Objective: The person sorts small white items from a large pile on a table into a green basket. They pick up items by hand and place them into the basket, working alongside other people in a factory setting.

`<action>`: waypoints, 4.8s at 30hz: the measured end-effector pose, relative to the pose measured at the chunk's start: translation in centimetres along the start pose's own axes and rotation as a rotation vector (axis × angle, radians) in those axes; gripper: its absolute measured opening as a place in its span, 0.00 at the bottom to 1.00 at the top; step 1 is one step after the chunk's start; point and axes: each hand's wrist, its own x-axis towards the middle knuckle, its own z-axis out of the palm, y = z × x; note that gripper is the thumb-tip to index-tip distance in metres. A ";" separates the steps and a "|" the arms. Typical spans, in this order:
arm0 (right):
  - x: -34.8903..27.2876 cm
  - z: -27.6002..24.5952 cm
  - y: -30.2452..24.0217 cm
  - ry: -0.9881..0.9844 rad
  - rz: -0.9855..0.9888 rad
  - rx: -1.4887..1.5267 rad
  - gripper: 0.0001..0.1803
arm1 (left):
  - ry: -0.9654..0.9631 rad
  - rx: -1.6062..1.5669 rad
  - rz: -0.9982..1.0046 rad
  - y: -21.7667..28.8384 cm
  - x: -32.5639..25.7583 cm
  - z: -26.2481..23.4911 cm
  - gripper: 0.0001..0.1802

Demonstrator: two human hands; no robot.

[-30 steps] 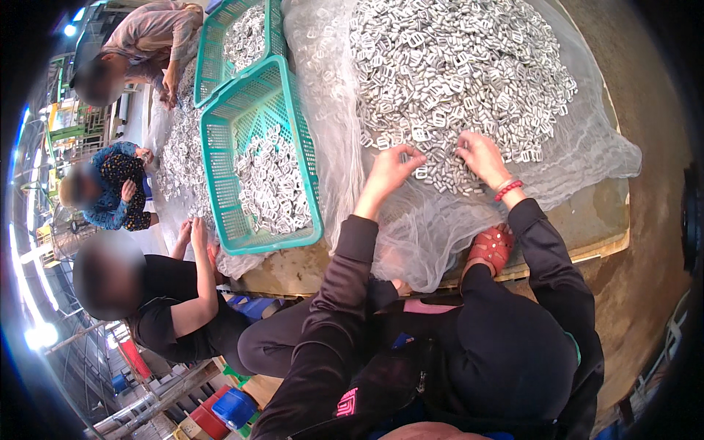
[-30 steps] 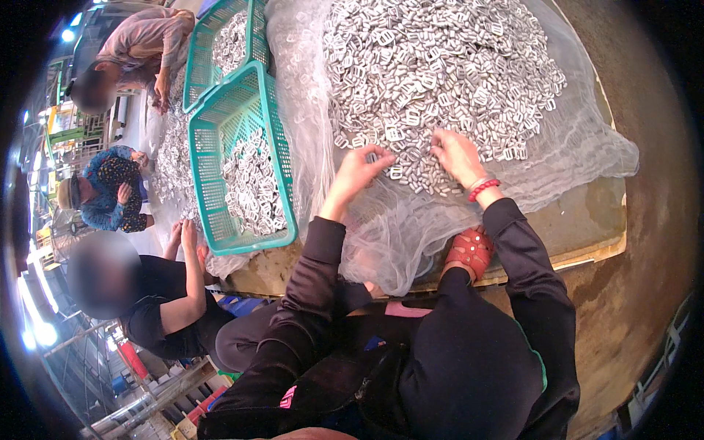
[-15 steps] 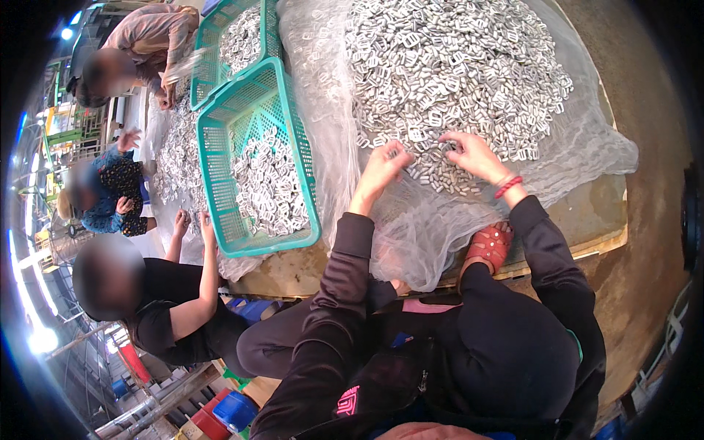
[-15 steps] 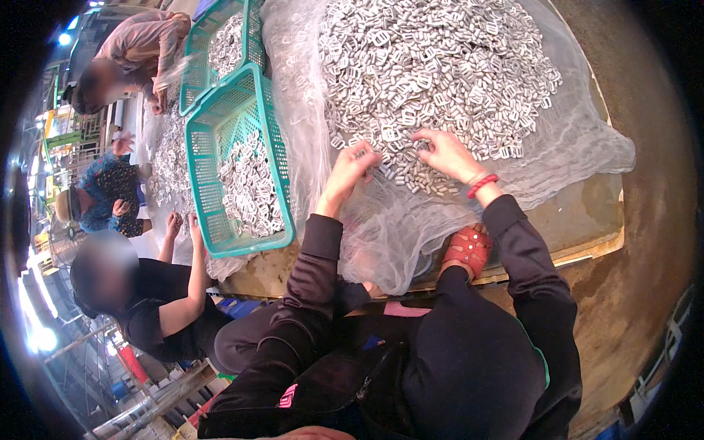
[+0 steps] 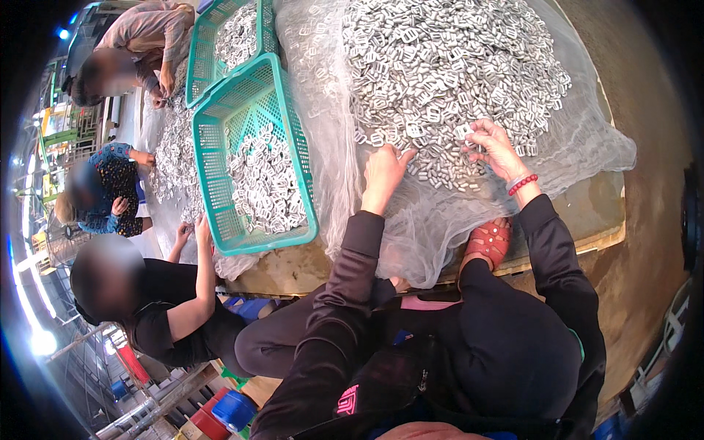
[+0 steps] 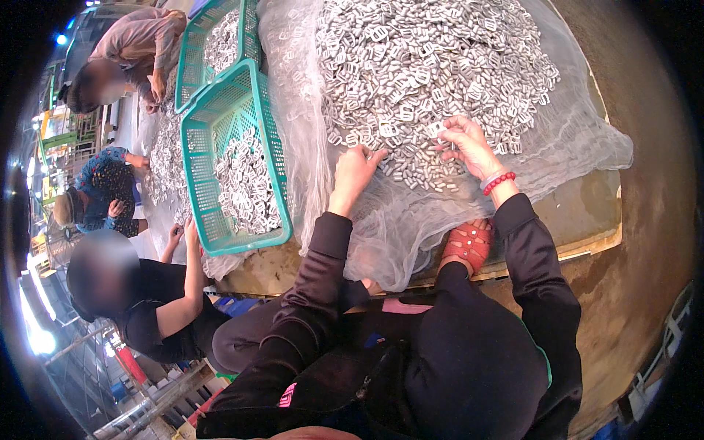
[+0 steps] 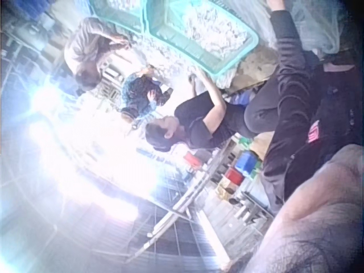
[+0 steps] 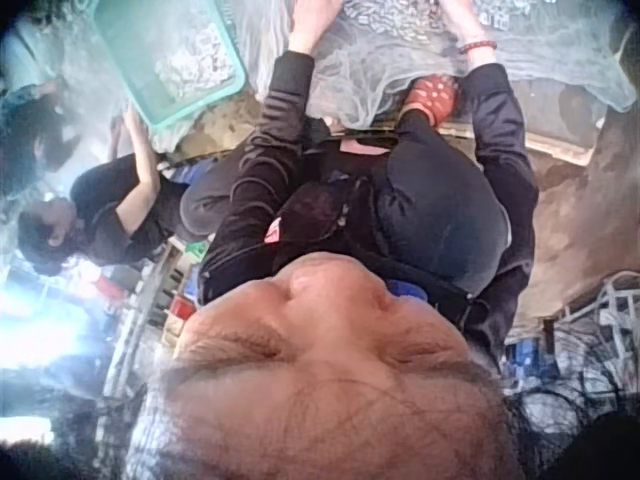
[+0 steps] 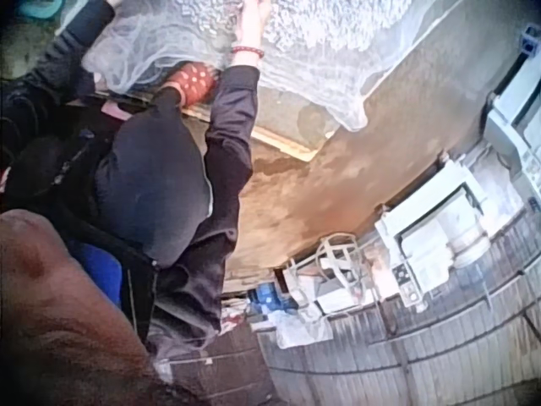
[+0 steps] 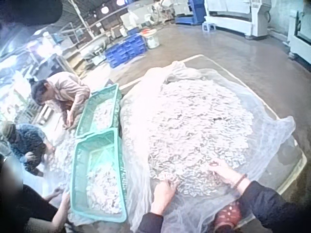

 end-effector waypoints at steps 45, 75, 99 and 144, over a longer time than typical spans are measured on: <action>2.3 5.6 3.5 -0.103 -0.876 -1.630 0.28 | 0.525 -0.241 0.444 -1.8 0.5 -10.4 0.14; -1.1 5.9 -0.9 -0.157 -0.078 -0.265 0.12 | 0.107 -0.179 0.407 6.3 -3.1 0.2 0.14; -2.5 5.2 -1.7 0.118 -0.028 -0.144 0.08 | 0.252 -0.529 0.638 6.6 -4.5 -0.5 0.11; 0.6 2.4 2.4 0.136 -0.522 -1.271 0.08 | -0.154 -0.539 0.344 1.7 0.6 -1.7 0.11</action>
